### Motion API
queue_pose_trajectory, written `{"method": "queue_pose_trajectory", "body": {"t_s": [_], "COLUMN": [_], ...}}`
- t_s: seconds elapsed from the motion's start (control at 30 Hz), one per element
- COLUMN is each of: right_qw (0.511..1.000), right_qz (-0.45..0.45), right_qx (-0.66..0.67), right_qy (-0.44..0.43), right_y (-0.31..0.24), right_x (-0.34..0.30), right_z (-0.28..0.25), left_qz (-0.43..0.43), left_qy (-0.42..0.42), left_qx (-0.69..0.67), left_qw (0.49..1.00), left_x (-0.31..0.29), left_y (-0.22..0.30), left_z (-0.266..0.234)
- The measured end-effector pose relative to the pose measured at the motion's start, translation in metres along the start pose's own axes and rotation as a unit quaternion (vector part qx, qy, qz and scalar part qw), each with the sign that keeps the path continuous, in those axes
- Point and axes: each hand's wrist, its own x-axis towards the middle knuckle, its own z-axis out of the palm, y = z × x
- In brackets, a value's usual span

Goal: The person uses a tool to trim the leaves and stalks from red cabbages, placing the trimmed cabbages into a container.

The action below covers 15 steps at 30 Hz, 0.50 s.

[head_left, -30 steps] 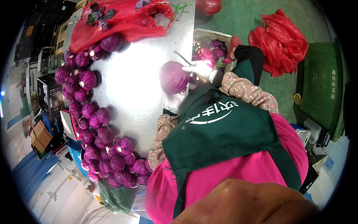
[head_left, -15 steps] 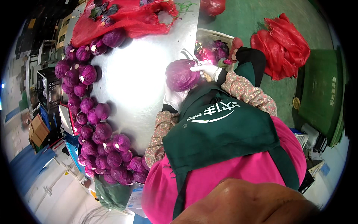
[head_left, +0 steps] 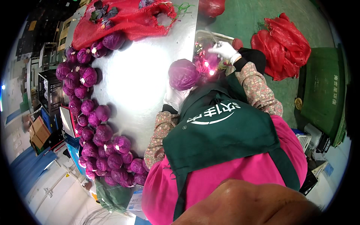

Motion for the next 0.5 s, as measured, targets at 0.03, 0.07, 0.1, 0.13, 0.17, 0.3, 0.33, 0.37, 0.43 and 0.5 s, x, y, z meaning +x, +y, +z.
{"method": "queue_pose_trajectory", "body": {"t_s": [0.03, 0.07, 0.1, 0.13, 0.17, 0.3, 0.33, 0.37, 0.43, 0.5], "right_qw": [0.992, 0.986, 0.996, 0.999, 0.991, 0.926, 0.941, 0.932, 0.915, 0.931], "right_qz": [0.03, 0.028, 0.032, 0.034, 0.104, 0.174, 0.14, 0.145, 0.154, 0.154], "right_qx": [-0.116, -0.161, -0.086, -0.011, 0.048, 0.285, 0.262, 0.286, 0.329, 0.285], "right_qy": [0.035, 0.034, 0.006, -0.023, -0.064, -0.178, -0.163, -0.168, -0.173, -0.168], "right_y": [0.014, 0.005, 0.011, 0.017, 0.011, 0.045, 0.047, 0.043, 0.034, 0.036], "right_x": [0.005, -0.003, -0.003, -0.002, -0.003, 0.027, 0.027, 0.026, 0.021, 0.031], "right_z": [0.008, 0.019, 0.029, 0.04, 0.056, 0.1, 0.103, 0.105, 0.104, 0.088], "left_qz": [-0.001, 0.004, 0.001, 0.037, 0.074, 0.169, 0.165, 0.124, 0.161, 0.218], "left_qy": [-0.012, -0.02, -0.033, -0.051, -0.067, -0.123, -0.126, -0.111, -0.096, -0.079], "left_qx": [-0.006, -0.014, -0.019, 0.066, 0.151, 0.38, 0.361, 0.239, 0.245, 0.367], "left_qw": [1.0, 1.0, 0.999, 0.996, 0.983, 0.901, 0.909, 0.957, 0.951, 0.901], "left_x": [0.002, 0.002, 0.004, 0.005, 0.006, 0.006, 0.004, -0.008, -0.015, -0.007], "left_y": [0.0, -0.001, -0.002, -0.004, -0.006, -0.006, -0.004, 0.0, 0.0, -0.004], "left_z": [-0.001, -0.005, -0.007, -0.01, -0.015, -0.016, -0.015, 0.003, 0.007, -0.017]}}
